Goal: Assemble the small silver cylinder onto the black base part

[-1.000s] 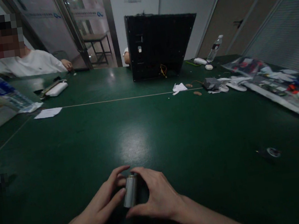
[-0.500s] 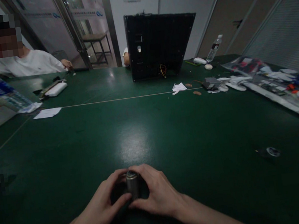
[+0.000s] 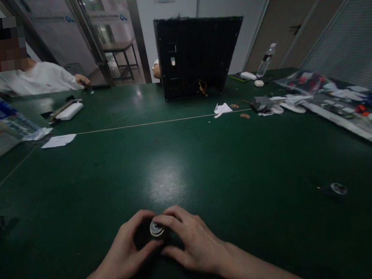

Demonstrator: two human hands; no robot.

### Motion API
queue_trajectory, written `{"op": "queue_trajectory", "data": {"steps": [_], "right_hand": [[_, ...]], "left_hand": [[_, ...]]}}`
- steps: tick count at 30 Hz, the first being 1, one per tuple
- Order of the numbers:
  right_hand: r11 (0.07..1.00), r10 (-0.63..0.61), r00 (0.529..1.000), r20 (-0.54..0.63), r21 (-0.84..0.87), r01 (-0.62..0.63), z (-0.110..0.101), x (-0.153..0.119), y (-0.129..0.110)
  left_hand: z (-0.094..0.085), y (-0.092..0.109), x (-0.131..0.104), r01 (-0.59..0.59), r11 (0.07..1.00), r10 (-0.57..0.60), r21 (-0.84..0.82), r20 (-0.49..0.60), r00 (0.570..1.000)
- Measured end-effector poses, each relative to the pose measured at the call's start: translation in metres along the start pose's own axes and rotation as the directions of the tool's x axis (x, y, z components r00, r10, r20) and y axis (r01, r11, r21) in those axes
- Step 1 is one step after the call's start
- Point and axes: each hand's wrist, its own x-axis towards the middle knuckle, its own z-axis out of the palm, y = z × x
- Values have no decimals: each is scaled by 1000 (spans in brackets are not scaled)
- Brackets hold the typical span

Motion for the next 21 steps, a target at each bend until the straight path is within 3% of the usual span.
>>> {"op": "queue_trajectory", "data": {"steps": [3,9,15,21], "right_hand": [[1000,-6,1000,-18,2,6,0,0,-1],[999,-24,998,-56,28,25,-3,1,-2],[998,-21,973,-231,56,35,-4,8,-9],[998,-15,955,-296,57,33,-8,13,-18]], "left_hand": [[2,-4,0,-41,999,41,-7,-44,998],[1,-4,0,-60,998,60,-21,-24,998],[2,-3,1,-52,999,52,-15,18,998],[0,1,1,-61,998,61,1,37,997]]}}
